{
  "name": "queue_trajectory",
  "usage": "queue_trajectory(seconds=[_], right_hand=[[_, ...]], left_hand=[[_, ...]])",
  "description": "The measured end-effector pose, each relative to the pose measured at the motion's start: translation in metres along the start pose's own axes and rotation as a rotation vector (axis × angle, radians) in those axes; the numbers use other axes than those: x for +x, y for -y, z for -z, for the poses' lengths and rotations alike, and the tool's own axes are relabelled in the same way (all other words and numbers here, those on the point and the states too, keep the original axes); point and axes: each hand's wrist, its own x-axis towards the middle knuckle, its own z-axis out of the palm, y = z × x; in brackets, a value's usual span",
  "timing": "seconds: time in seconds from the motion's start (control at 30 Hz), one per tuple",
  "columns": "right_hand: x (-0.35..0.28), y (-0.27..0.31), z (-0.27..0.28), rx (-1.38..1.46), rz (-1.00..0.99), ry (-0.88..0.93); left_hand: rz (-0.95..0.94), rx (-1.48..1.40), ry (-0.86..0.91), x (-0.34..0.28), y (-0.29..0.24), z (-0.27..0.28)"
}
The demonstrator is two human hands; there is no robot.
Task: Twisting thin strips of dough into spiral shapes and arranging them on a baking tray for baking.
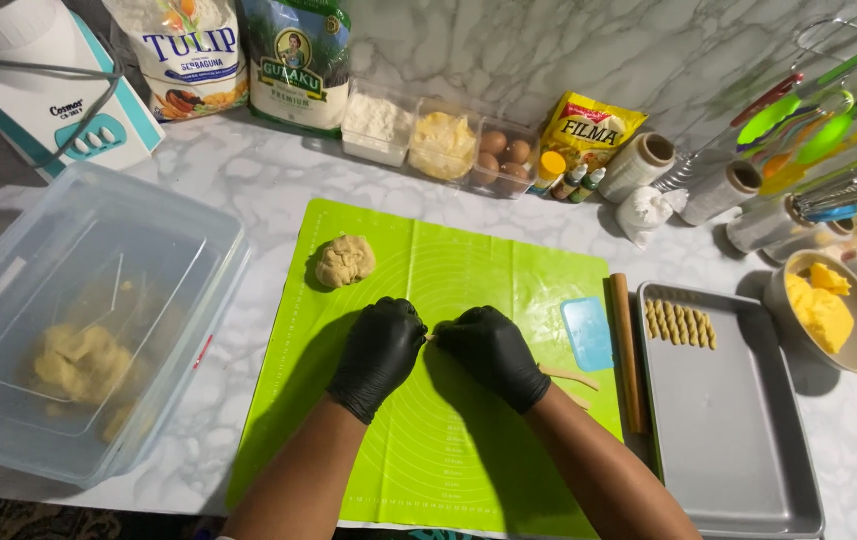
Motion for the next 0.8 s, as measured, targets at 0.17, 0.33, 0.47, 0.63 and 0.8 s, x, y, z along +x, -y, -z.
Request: queue_trajectory(seconds=[0.17,0.33,0.47,0.63,0.8], right_hand=[[0.010,0.013,-0.004,0.068,-0.024,-0.010],[0.007,0.011,-0.012,0.019,0.001,-0.042],[0.007,0.018,0.000,0.033,-0.018,-0.022],[-0.003,0.001,-0.002,0.006,-0.026,-0.001],[-0.004,0.004,0.002,-0.010,0.017,-0.026]], left_hand=[[0.004,0.036,-0.042,0.001,0.004,-0.012],[-0.006,-0.011,-0.056,0.000,0.007,-0.014],[-0.001,0.005,-0.018,0.001,0.002,-0.007],[0.005,-0.030,-0.015,-0.001,-0.001,0.002],[0.015,0.006,-0.015,0.000,-0.007,0.006]])
